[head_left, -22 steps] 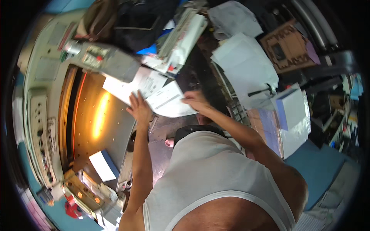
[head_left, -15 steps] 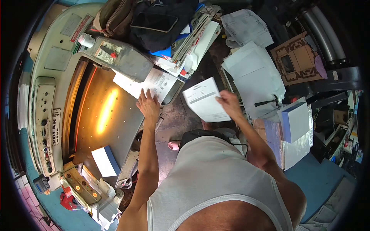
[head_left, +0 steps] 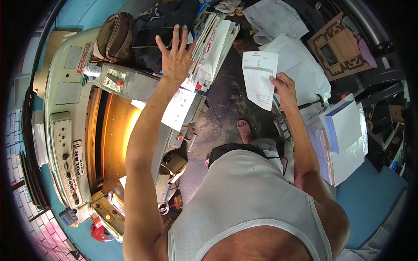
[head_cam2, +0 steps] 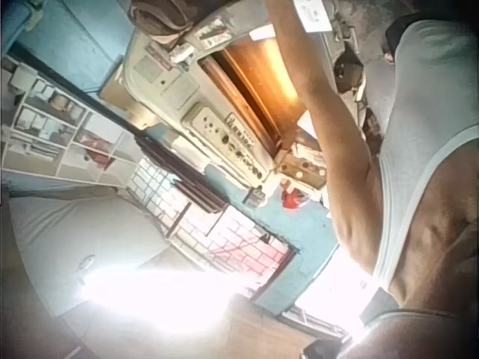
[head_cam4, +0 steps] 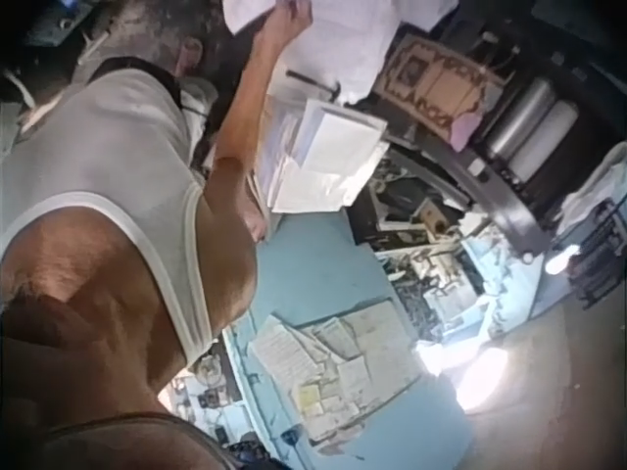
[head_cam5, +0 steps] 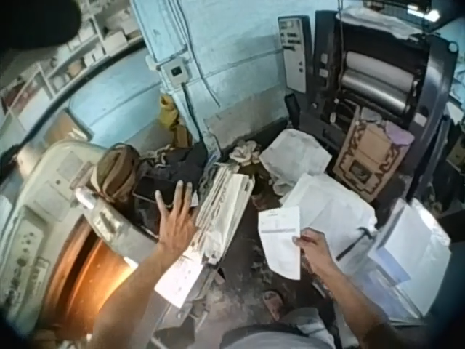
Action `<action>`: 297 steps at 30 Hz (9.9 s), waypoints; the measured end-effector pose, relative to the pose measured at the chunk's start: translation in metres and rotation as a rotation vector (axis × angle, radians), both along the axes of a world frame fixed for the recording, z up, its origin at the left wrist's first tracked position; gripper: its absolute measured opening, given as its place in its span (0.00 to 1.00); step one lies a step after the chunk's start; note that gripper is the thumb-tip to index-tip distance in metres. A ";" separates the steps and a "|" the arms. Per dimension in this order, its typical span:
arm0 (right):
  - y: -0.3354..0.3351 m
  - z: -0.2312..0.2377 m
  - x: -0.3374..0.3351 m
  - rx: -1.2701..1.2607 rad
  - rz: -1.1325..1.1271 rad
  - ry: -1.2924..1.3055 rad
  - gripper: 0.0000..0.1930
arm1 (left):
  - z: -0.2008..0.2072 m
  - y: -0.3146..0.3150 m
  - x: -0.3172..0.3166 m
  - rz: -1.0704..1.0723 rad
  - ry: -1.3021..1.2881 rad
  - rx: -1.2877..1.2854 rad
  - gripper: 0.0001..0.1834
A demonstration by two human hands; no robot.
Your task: Organizing a stack of printed sheets and trimming them using an industrial paper cutting machine.
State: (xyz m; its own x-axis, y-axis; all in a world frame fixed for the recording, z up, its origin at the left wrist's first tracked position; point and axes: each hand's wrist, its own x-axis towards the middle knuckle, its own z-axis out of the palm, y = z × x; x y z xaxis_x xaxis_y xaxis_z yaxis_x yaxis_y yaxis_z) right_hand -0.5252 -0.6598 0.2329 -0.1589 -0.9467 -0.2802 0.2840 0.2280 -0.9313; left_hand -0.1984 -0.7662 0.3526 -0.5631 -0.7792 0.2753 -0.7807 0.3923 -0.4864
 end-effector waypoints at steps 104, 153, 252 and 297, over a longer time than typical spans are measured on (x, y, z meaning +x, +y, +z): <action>0.295 -0.049 0.527 0.136 1.513 0.224 0.13 | -0.154 0.684 0.396 1.549 1.438 -0.547 0.28; 0.425 -0.093 0.552 0.493 1.073 -0.198 0.38 | -0.211 0.693 0.415 0.738 3.086 0.415 0.28; 0.542 -0.018 0.644 -0.597 1.746 0.327 0.11 | -0.204 0.978 0.335 1.313 2.465 -0.738 0.22; 0.485 0.133 0.856 -0.046 1.431 -0.251 0.06 | -0.054 1.026 0.502 0.742 2.725 -1.373 0.34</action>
State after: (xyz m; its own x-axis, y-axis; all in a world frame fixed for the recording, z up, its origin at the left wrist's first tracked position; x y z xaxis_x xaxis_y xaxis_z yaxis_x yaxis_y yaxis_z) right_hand 0.3303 -0.1751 0.3663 0.9581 -0.2583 -0.1241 -0.0035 0.4224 -0.9064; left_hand 0.3036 0.2601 0.2985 0.8826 0.1458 -0.4470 0.2845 0.5912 0.7547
